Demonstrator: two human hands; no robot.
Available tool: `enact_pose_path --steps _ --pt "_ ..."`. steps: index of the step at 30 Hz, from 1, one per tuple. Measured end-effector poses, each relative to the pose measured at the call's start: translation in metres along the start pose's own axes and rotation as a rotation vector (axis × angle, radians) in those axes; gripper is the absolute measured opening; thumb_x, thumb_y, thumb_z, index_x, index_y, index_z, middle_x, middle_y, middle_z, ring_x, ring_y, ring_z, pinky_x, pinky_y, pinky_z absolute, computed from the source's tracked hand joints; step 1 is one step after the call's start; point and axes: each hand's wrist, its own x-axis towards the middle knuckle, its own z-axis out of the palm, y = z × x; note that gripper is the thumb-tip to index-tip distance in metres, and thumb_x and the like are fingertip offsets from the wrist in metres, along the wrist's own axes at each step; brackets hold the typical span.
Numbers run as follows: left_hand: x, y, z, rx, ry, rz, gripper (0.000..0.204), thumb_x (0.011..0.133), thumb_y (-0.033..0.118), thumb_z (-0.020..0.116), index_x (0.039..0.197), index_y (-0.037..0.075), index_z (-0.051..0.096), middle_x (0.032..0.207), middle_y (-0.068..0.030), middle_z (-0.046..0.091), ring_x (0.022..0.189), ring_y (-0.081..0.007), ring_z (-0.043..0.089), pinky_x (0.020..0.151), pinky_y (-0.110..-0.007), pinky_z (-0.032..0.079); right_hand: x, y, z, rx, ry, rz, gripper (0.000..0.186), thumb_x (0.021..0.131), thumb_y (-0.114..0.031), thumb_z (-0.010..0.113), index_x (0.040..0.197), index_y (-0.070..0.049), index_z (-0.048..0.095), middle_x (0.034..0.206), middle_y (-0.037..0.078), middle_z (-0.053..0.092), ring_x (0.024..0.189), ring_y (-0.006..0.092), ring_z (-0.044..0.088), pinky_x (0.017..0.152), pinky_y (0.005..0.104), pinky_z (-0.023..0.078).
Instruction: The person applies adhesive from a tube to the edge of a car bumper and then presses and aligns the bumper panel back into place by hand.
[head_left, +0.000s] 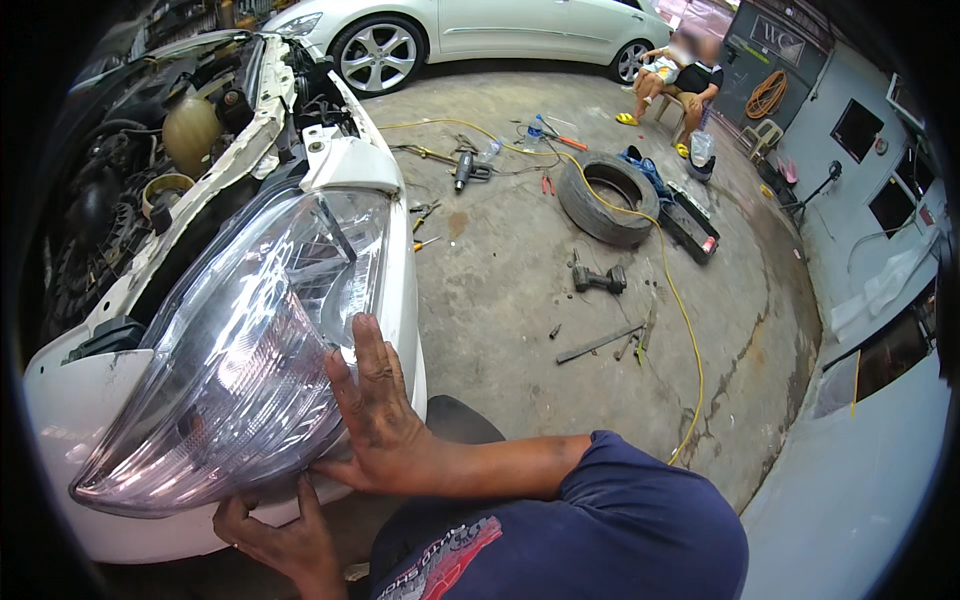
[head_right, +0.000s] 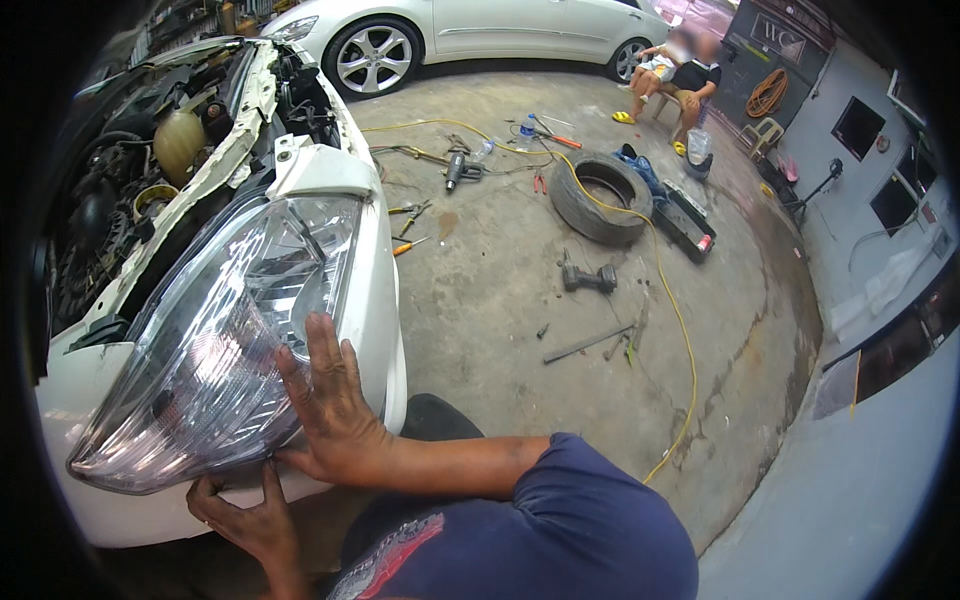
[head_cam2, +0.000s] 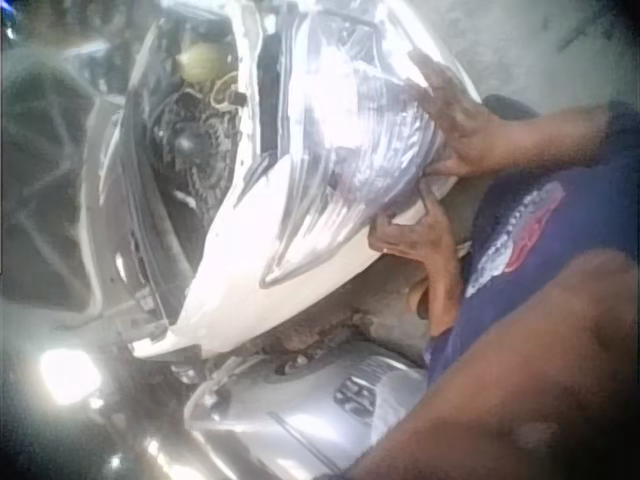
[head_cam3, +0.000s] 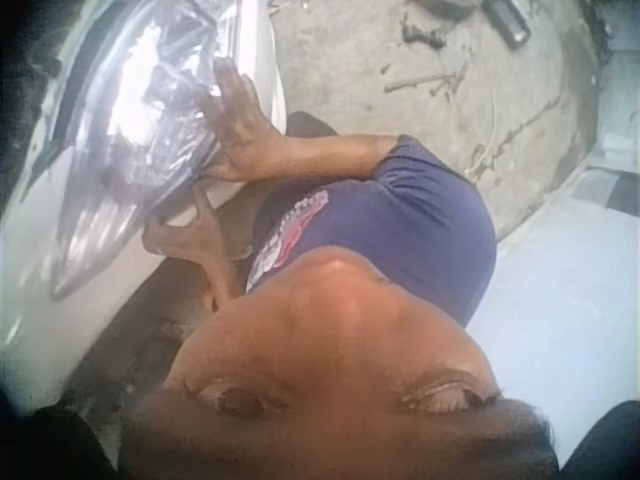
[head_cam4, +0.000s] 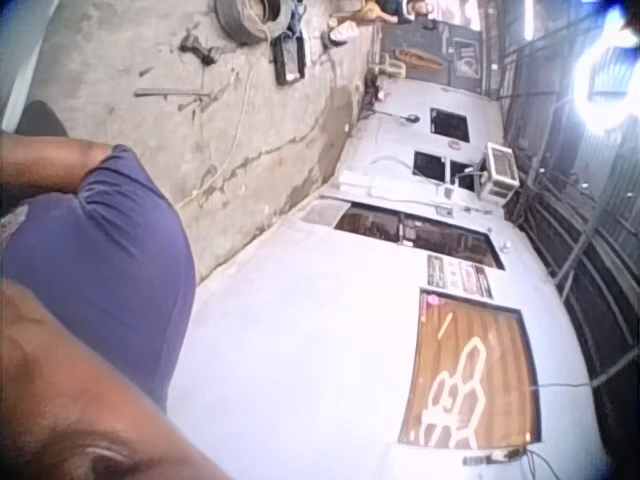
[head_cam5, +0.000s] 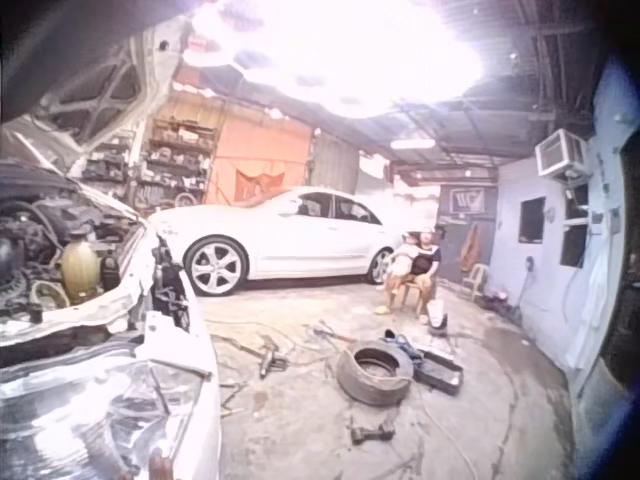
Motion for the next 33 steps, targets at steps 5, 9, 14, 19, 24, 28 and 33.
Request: enact_pose_path --steps 5,9,14,19,24,28,33 --pt "-0.004 -0.002 0.002 0.004 -0.018 0.008 0.077 0.078 0.019 0.101 0.134 -0.002 0.053 0.125 -0.0197 0.054 0.120 -0.0395 0.055 0.107 -0.055 0.045 0.001 -0.001 0.002 0.038 0.029 -0.025 0.149 0.076 -0.035 0.100 0.181 -0.007 -0.002 0.179 0.045 -0.010 0.165 0.0701 -0.005 0.131 0.0777 0.013" --pt "-0.006 -0.003 0.003 0.013 -0.005 0.020 0.073 0.082 0.021 0.100 0.133 -0.002 0.053 0.123 -0.0194 0.055 0.122 -0.0405 0.056 0.106 -0.056 0.046 0.000 -0.001 0.002 0.058 0.029 -0.036 0.146 0.077 -0.033 0.099 0.181 -0.005 0.001 0.178 0.046 -0.010 0.165 0.0701 -0.006 0.132 0.0772 0.012" --pt "-0.028 -0.026 0.002 0.052 -0.116 0.220 0.063 0.091 0.026 0.092 0.139 -0.001 0.062 0.128 -0.0230 0.060 0.124 -0.0436 0.056 0.107 -0.059 0.046 0.000 -0.002 0.002 0.065 0.043 -0.014 0.143 0.078 -0.032 0.098 0.182 -0.006 0.002 0.179 0.045 -0.008 0.166 0.0695 -0.003 0.132 0.0765 0.013" --pt "-0.047 -0.014 -0.009 0.192 -0.362 0.357 0.077 0.098 0.035 0.082 0.163 0.003 0.057 0.140 -0.0257 0.060 0.125 -0.0453 0.054 0.112 -0.059 0.043 0.001 0.000 0.005 0.061 0.061 -0.040 0.143 0.078 -0.032 0.097 0.182 -0.007 0.003 0.180 0.045 -0.006 0.166 0.0689 -0.001 0.132 0.0758 0.014" --pt "-0.043 -0.007 -0.013 0.251 -0.419 0.387 0.082 0.098 0.036 0.079 0.168 0.003 0.052 0.144 -0.0256 0.059 0.126 -0.0459 0.052 0.114 -0.060 0.041 0.000 0.000 0.006 0.059 0.062 -0.044 0.143 0.078 -0.034 0.097 0.182 -0.007 0.003 0.180 0.045 -0.006 0.166 0.0690 -0.001 0.132 0.0759 0.014" --pt "-0.037 -0.011 -0.018 0.297 -0.459 0.458 0.086 0.095 0.037 0.079 0.169 0.004 0.050 0.137 -0.0235 0.060 0.122 -0.0446 0.054 0.112 -0.062 0.040 0.000 0.000 0.006 0.048 0.058 -0.034 0.144 0.077 -0.036 0.098 0.182 -0.006 0.003 0.180 0.044 -0.008 0.166 0.0690 -0.002 0.132 0.0758 0.014" --pt "-0.032 -0.022 -0.021 0.359 -0.483 0.526 0.090 0.089 0.036 0.082 0.168 0.006 0.051 0.119 -0.0190 0.059 0.114 -0.0414 0.057 0.109 -0.062 0.041 -0.001 -0.003 0.003 0.021 0.013 -0.012 0.148 0.078 -0.041 0.099 0.181 -0.004 -0.001 0.179 0.046 -0.010 0.166 0.0673 -0.009 0.134 0.0737 0.011"
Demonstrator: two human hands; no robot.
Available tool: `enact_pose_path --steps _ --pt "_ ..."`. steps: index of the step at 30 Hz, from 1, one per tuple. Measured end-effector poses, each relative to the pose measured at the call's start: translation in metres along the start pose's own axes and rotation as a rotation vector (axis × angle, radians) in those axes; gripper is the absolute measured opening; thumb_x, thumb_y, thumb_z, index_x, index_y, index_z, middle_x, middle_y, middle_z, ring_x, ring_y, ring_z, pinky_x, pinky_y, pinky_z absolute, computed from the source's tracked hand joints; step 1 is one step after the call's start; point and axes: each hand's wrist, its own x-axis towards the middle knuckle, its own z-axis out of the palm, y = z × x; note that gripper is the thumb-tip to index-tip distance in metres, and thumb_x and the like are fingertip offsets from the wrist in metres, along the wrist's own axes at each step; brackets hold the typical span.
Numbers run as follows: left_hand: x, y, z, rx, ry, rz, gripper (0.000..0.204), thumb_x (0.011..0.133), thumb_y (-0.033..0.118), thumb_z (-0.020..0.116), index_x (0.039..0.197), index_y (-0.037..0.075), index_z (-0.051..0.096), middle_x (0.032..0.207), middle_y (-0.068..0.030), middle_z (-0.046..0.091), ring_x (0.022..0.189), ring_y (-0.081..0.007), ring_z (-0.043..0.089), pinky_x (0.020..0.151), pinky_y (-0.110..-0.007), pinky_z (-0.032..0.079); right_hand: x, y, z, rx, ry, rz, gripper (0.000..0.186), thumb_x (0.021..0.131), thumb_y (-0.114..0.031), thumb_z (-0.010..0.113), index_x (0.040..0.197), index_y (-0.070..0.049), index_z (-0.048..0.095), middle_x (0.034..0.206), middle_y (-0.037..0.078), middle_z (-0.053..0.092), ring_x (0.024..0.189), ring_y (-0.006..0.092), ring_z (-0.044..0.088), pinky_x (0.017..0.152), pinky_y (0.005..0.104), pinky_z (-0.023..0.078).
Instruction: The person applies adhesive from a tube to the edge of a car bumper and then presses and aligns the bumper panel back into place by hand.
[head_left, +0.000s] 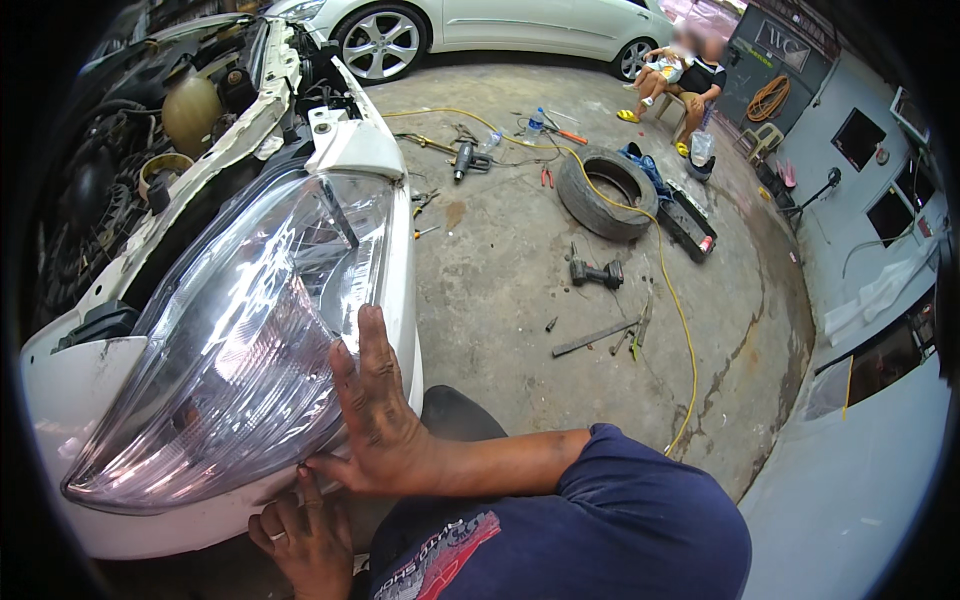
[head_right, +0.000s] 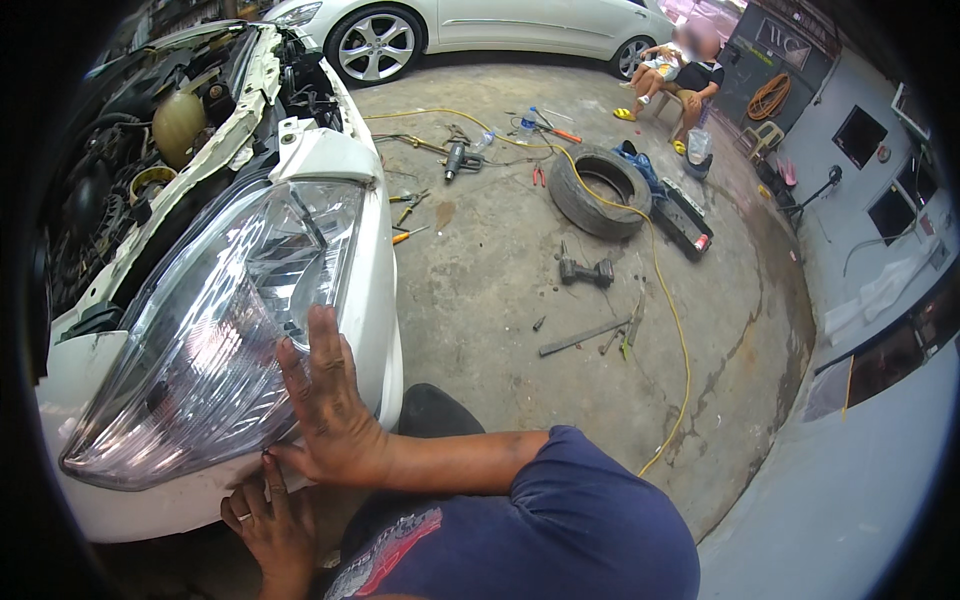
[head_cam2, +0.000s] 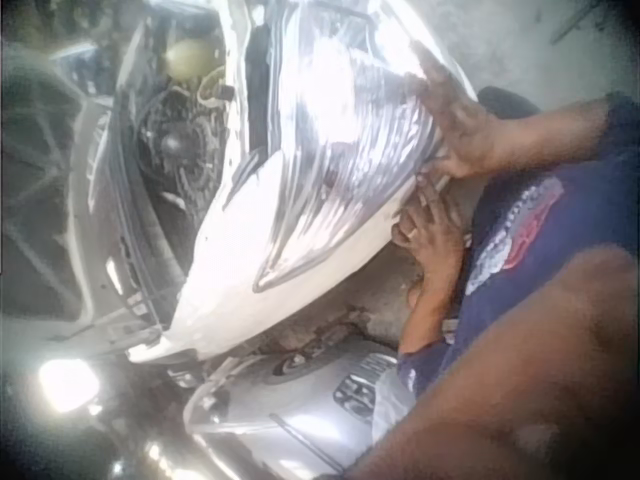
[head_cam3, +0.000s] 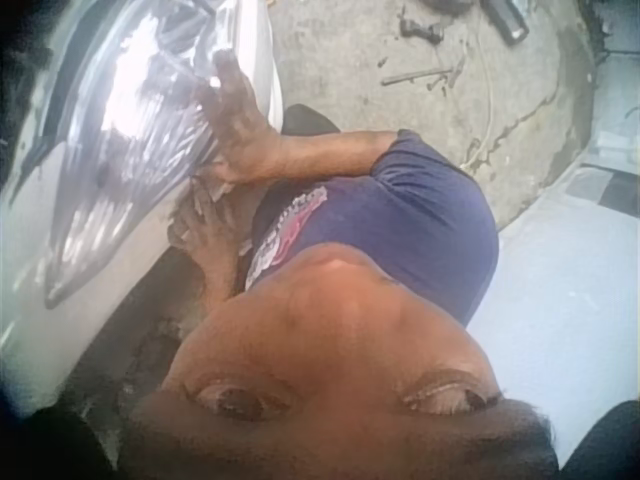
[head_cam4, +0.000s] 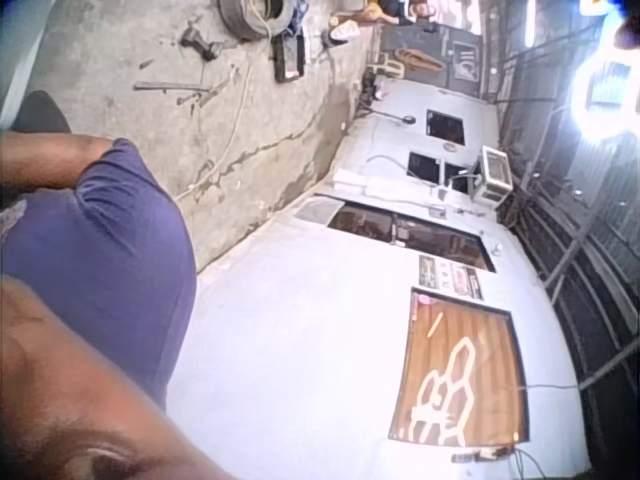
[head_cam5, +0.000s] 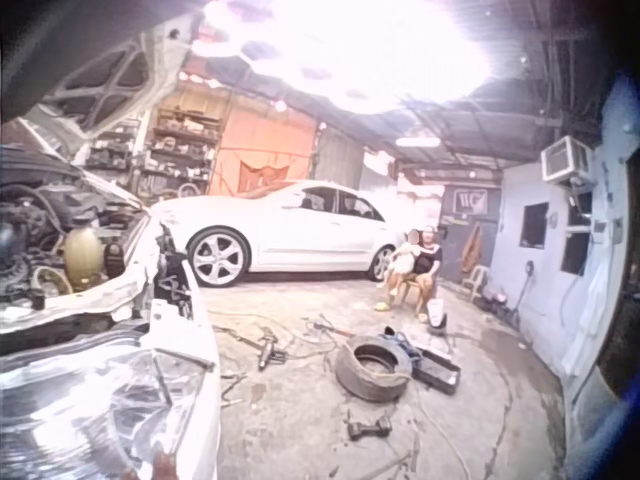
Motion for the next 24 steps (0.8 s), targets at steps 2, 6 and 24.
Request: enact_pose_path --steps 2,6,24 --pt "0.000 0.000 -0.004 -0.042 -0.027 -0.021 0.090 0.088 0.035 0.083 0.168 0.007 0.052 0.116 -0.0182 0.059 0.113 -0.0408 0.057 0.109 -0.061 0.041 0.001 -0.001 0.000 -0.010 -0.009 -0.005 0.148 0.079 -0.041 0.099 0.181 -0.003 -0.002 0.178 0.046 -0.011 0.166 0.0671 -0.010 0.134 0.0735 0.010" --pt "0.001 -0.001 -0.011 -0.085 -0.041 -0.040 0.091 0.085 0.034 0.086 0.167 0.010 0.054 0.117 -0.0184 0.059 0.111 -0.0405 0.057 0.109 -0.061 0.040 0.000 0.001 0.002 -0.021 -0.015 -0.007 0.148 0.079 -0.041 0.099 0.180 -0.002 -0.002 0.178 0.046 -0.011 0.166 0.0667 -0.011 0.134 0.0732 0.010" --pt "-0.078 -0.078 0.018 0.036 0.278 -0.406 0.095 0.090 0.048 0.093 0.165 0.005 0.054 0.161 -0.0234 0.054 0.152 -0.0455 0.046 0.129 -0.063 0.036 0.003 0.006 0.001 -0.077 -0.075 -0.043 0.157 0.078 -0.044 0.101 0.180 -0.008 -0.014 0.179 0.044 -0.013 0.166 0.0673 -0.007 0.134 0.0731 0.011"
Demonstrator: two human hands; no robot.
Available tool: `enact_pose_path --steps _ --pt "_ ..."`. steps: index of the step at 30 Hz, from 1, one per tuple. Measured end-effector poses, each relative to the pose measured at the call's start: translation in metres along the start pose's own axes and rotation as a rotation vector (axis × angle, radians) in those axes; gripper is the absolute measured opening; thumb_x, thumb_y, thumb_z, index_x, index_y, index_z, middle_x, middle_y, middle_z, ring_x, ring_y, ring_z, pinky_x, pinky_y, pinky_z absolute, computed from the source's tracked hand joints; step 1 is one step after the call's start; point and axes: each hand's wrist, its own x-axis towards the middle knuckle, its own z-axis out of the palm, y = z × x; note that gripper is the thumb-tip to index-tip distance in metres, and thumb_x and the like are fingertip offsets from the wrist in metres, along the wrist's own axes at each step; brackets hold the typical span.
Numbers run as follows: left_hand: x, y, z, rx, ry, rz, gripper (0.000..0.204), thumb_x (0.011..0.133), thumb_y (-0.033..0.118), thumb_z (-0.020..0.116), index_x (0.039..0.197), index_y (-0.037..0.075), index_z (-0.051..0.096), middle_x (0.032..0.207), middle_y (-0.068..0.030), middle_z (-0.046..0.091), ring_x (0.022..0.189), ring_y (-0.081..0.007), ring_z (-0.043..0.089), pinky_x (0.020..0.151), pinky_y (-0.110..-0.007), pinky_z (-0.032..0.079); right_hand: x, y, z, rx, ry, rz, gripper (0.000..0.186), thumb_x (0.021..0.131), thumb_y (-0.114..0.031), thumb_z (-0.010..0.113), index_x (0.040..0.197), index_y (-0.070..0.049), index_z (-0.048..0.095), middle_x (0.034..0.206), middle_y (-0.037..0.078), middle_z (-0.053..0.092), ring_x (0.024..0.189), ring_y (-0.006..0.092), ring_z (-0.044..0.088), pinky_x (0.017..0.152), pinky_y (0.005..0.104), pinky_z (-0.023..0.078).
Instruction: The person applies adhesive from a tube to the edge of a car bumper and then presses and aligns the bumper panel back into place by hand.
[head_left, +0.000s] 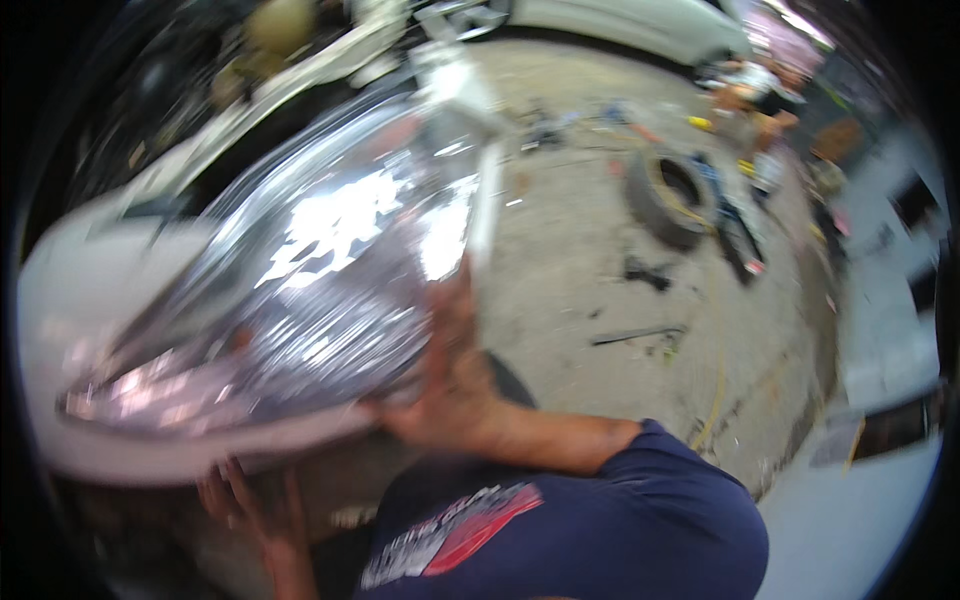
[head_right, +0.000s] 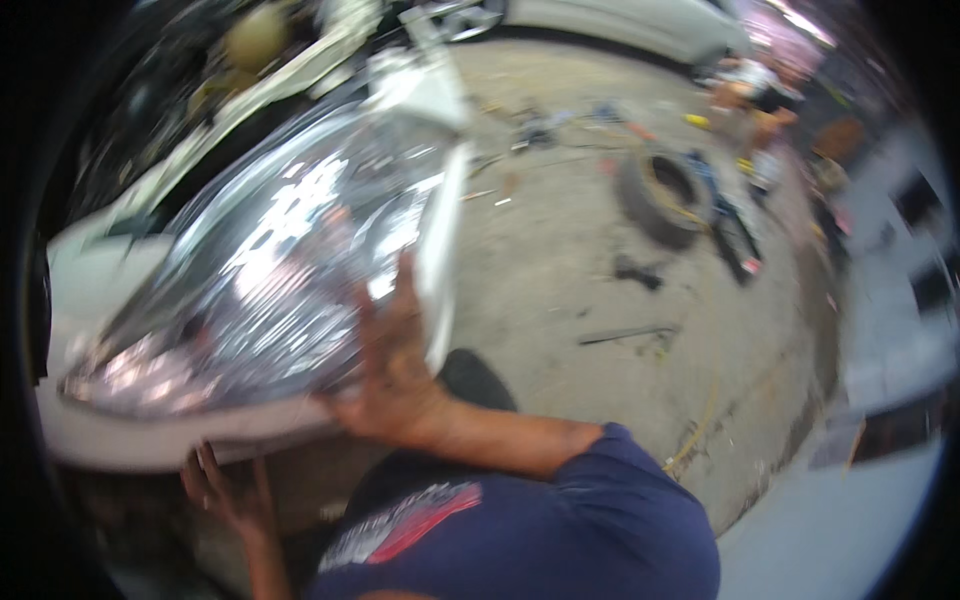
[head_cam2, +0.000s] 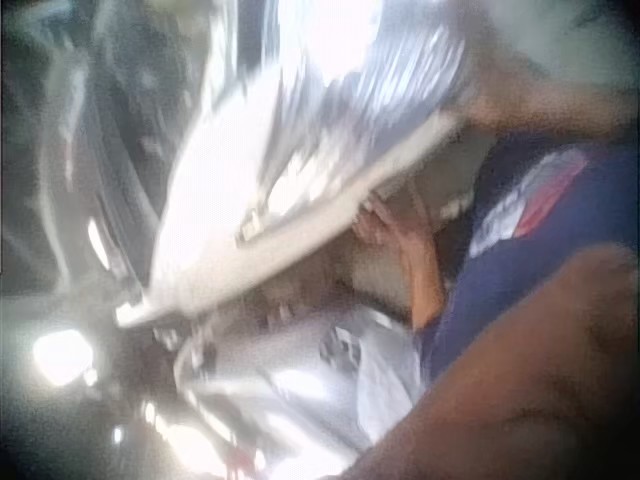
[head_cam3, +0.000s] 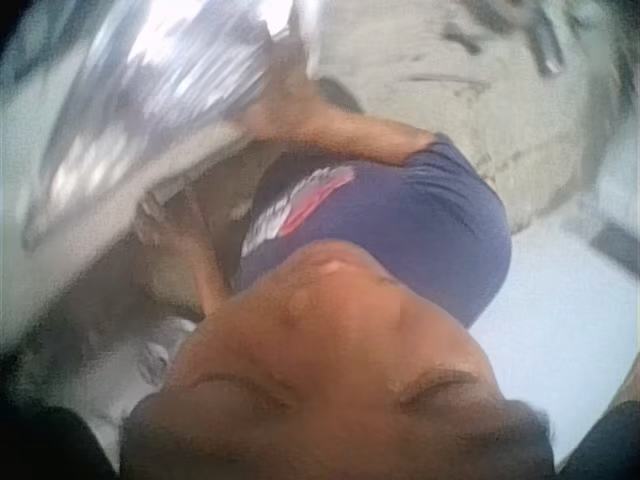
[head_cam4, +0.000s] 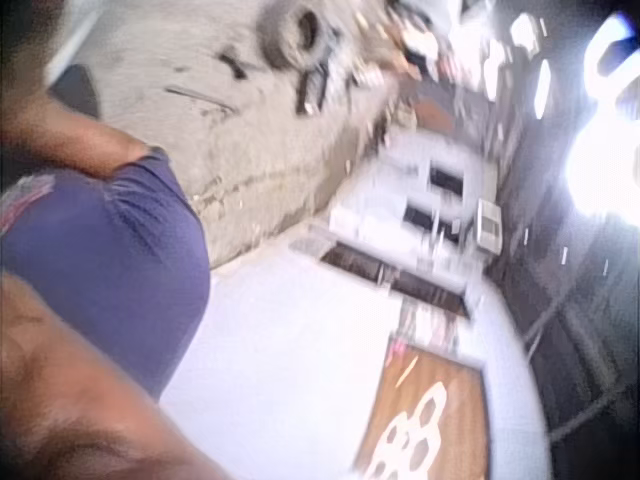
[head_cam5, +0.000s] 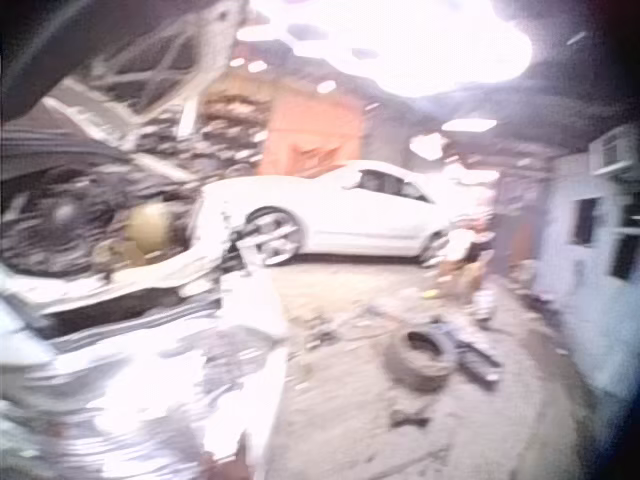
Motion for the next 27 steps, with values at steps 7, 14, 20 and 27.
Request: enact_pose_path --steps 7,14,20,27 --pt "0.023 -0.042 0.000 -0.035 0.150 -0.218 0.151 0.069 0.062 0.102 0.176 -0.003 0.019 0.180 -0.0304 0.023 0.166 -0.0515 0.025 0.134 -0.063 0.029 -0.009 -0.002 -0.004 -0.089 -0.046 0.042 0.164 0.075 -0.046 0.104 0.177 -0.002 -0.017 0.184 0.033 -0.011 0.172 0.0522 -0.006 0.138 0.0621 0.008" --pt "0.006 -0.072 0.010 -0.053 0.111 -0.250 0.162 0.063 0.069 0.100 0.178 -0.003 0.013 0.184 -0.0290 0.016 0.171 -0.0501 0.016 0.136 -0.062 0.025 -0.010 -0.003 0.002 -0.051 -0.029 0.029 0.164 0.073 -0.044 0.105 0.178 -0.004 -0.014 0.185 0.030 -0.007 0.173 0.0492 -0.005 0.139 0.0610 0.006" --pt "0.010 -0.061 0.019 -0.148 0.106 -0.258 0.167 0.062 0.075 0.098 0.179 -0.002 0.008 0.185 -0.0318 0.008 0.172 -0.0519 0.009 0.137 -0.062 0.022 -0.010 -0.002 -0.001 -0.080 -0.040 0.058 0.162 0.075 -0.047 0.104 0.178 -0.004 -0.013 0.185 0.030 -0.007 0.173 0.0486 -0.007 0.139 0.0597 0.006" --pt "0.067 0.065 0.025 -0.149 0.202 -0.106 0.172 0.065 0.092 0.087 0.178 -0.006 0.001 0.184 -0.0373 -0.003 0.170 -0.0594 -0.002 0.134 -0.074 0.004 -0.010 0.000 0.005 -0.033 -0.019 0.028 0.163 0.074 -0.049 0.104 0.178 -0.004 -0.012 0.185 0.031 -0.006 0.173 0.0489 -0.007 0.139 0.0600 0.005"
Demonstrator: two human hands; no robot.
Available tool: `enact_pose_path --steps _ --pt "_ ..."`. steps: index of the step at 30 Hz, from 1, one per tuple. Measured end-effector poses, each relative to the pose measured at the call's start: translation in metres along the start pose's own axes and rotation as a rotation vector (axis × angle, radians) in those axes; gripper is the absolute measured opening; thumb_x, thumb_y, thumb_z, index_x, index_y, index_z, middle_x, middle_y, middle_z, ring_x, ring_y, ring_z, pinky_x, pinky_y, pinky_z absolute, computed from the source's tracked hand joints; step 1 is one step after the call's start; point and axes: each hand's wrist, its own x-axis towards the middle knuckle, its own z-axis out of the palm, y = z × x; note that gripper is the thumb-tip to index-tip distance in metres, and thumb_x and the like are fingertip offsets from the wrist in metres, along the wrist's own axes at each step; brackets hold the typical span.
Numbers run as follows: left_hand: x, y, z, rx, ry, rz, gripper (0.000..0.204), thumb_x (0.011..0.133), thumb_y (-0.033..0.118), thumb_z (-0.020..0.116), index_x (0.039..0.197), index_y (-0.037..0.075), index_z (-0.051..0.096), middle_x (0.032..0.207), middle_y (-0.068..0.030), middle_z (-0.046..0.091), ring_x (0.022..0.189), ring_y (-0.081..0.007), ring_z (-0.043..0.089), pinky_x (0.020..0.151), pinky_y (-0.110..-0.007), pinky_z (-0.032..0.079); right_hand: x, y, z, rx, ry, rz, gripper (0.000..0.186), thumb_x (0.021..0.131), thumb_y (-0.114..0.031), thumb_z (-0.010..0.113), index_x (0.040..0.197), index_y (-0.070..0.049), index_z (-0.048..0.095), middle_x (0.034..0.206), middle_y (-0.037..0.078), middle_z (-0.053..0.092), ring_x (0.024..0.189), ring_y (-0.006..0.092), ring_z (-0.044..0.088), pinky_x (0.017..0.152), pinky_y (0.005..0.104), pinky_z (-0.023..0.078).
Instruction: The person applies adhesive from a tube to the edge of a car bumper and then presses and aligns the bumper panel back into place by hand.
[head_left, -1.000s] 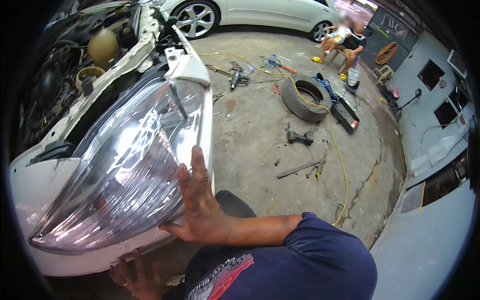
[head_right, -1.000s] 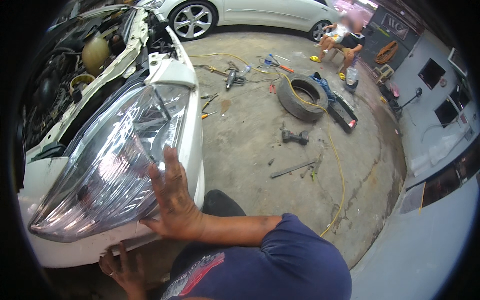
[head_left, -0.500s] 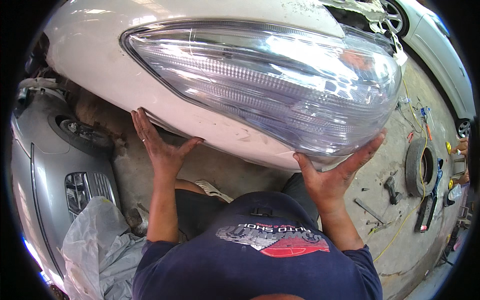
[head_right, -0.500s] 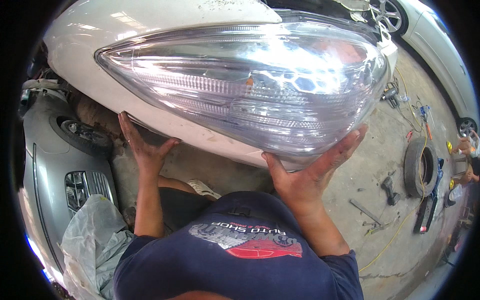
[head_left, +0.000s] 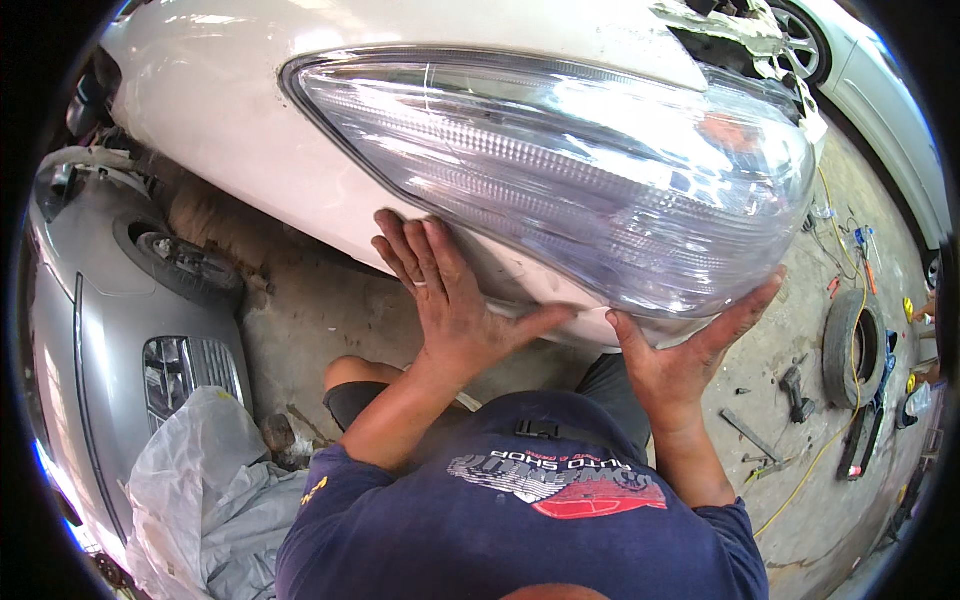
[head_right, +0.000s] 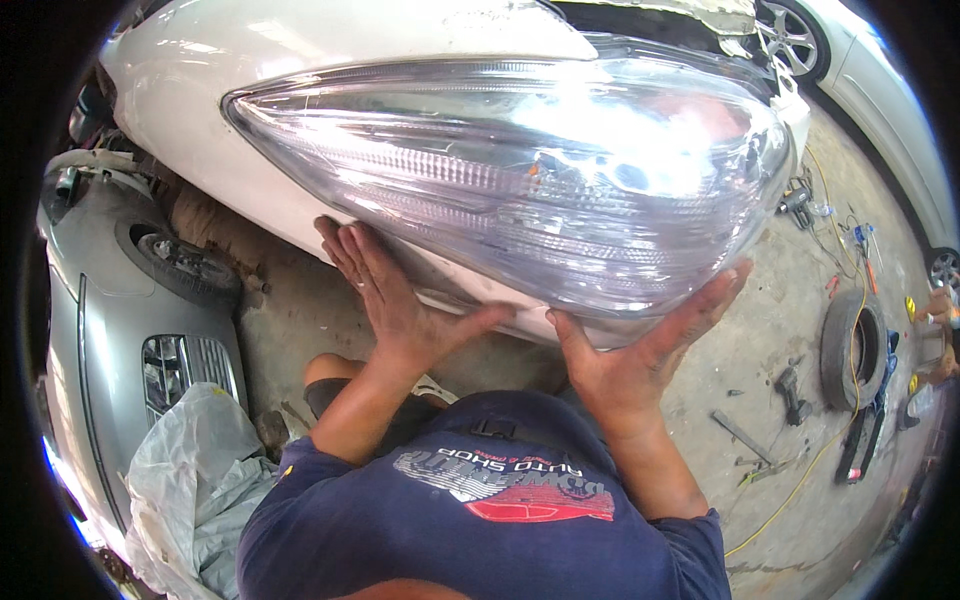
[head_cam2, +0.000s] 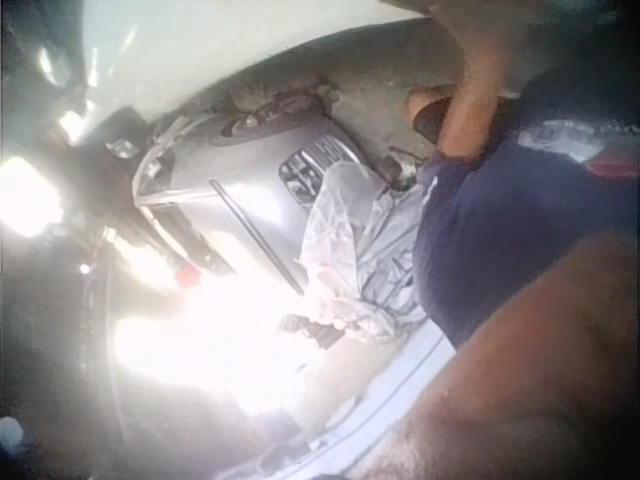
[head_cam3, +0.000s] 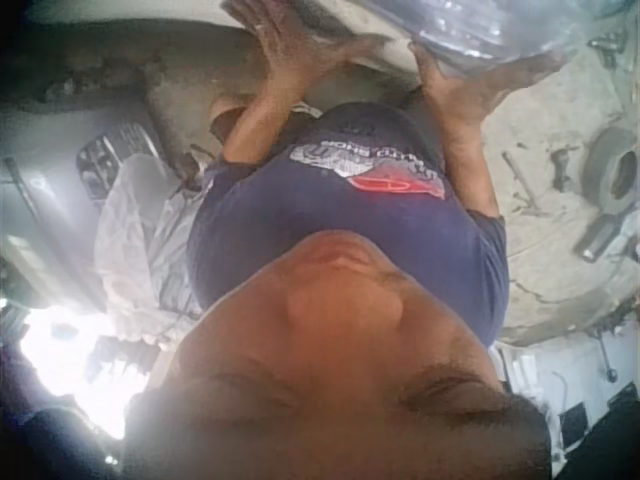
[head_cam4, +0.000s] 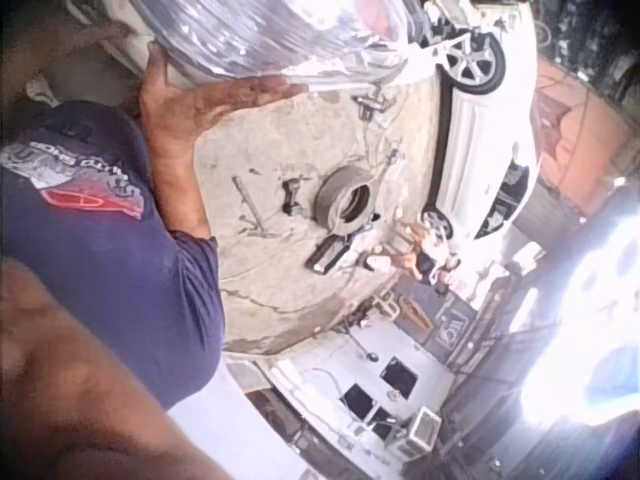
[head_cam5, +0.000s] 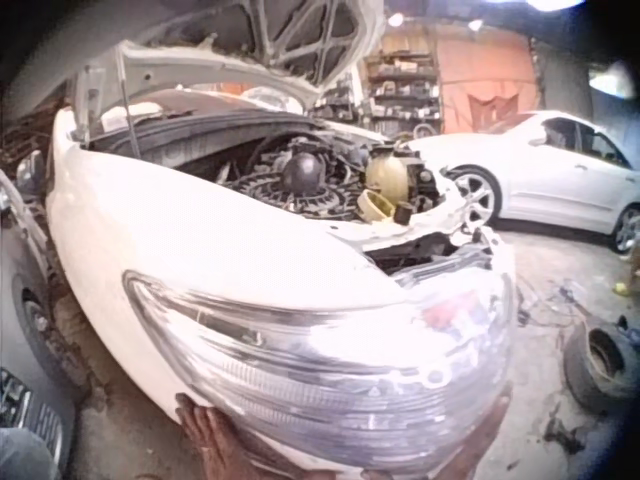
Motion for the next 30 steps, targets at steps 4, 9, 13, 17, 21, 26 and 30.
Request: enact_pose_path --steps 4,9,13,17,21,26,30 --pt "0.007 -0.014 0.007 -0.016 0.074 0.001 0.170 0.067 0.094 0.083 0.178 -0.006 0.002 0.184 -0.0365 0.002 0.171 -0.0574 -0.001 0.134 -0.073 0.000 0.002 0.000 -0.004 -0.055 0.005 -0.017 0.164 0.072 -0.048 0.105 0.178 -0.003 -0.012 0.185 0.032 -0.005 0.173 0.0498 -0.006 0.139 0.0609 0.006" --pt "0.012 -0.030 0.008 0.010 0.116 0.036 0.152 0.080 0.090 0.079 0.178 -0.005 0.013 0.183 -0.0359 0.013 0.171 -0.0558 0.009 0.134 -0.072 0.009 0.000 0.003 -0.004 -0.029 0.003 0.017 0.165 0.071 -0.047 0.105 0.178 -0.004 -0.013 0.184 0.032 -0.006 0.172 0.0504 -0.005 0.138 0.0621 0.006" --pt "0.030 -0.060 -0.013 0.002 0.204 -0.019 0.116 0.102 0.067 0.074 0.175 -0.006 0.023 0.179 -0.0359 0.026 0.166 -0.0539 0.029 0.134 -0.063 0.026 0.003 0.001 -0.005 -0.013 -0.011 0.007 0.165 0.071 -0.042 0.106 0.178 -0.005 -0.014 0.183 0.035 -0.009 0.171 0.0543 -0.007 0.137 0.0660 0.006" --pt "0.088 -0.129 -0.050 -0.048 0.558 -0.121 0.069 0.116 0.028 0.065 0.166 -0.010 0.039 0.168 -0.0302 0.048 0.154 -0.0413 0.051 0.128 -0.050 0.042 0.005 0.005 -0.002 0.030 -0.009 -0.012 0.163 0.071 -0.038 0.105 0.179 -0.006 -0.012 0.181 0.039 -0.013 0.168 0.0615 -0.009 0.135 0.0726 0.007" --pt "0.160 -0.141 -0.096 0.090 0.491 0.098 0.059 0.116 0.026 0.064 0.161 -0.009 0.049 0.160 -0.0257 0.060 0.143 -0.0354 0.063 0.122 -0.048 0.049 0.002 0.012 0.001 0.015 0.010 -0.067 0.163 0.071 -0.039 0.105 0.179 -0.006 -0.013 0.180 0.040 -0.014 0.168 0.0619 -0.010 0.134 0.0738 0.007" --pt "0.262 -0.146 -0.120 0.124 0.165 0.312 0.055 0.118 0.042 0.054 0.155 0.004 0.066 0.156 -0.0173 0.067 0.140 -0.0301 0.065 0.119 -0.043 0.050 0.002 0.012 0.001 0.041 -0.012 -0.039 0.164 0.072 -0.044 0.104 0.179 -0.009 -0.015 0.180 0.039 -0.015 0.168 0.0616 -0.012 0.133 0.0760 0.008" --pt "0.313 -0.152 -0.129 -0.014 -0.175 0.317 0.060 0.118 0.050 0.049 0.153 0.005 0.069 0.152 -0.0168 0.070 0.137 -0.0289 0.066 0.118 -0.040 0.049 -0.002 0.016 0.006 0.100 0.032 -0.054 0.164 0.072 -0.046 0.104 0.179 -0.010 -0.014 0.180 0.039 -0.013 0.168 0.0617 -0.010 0.133 0.0765 0.009"
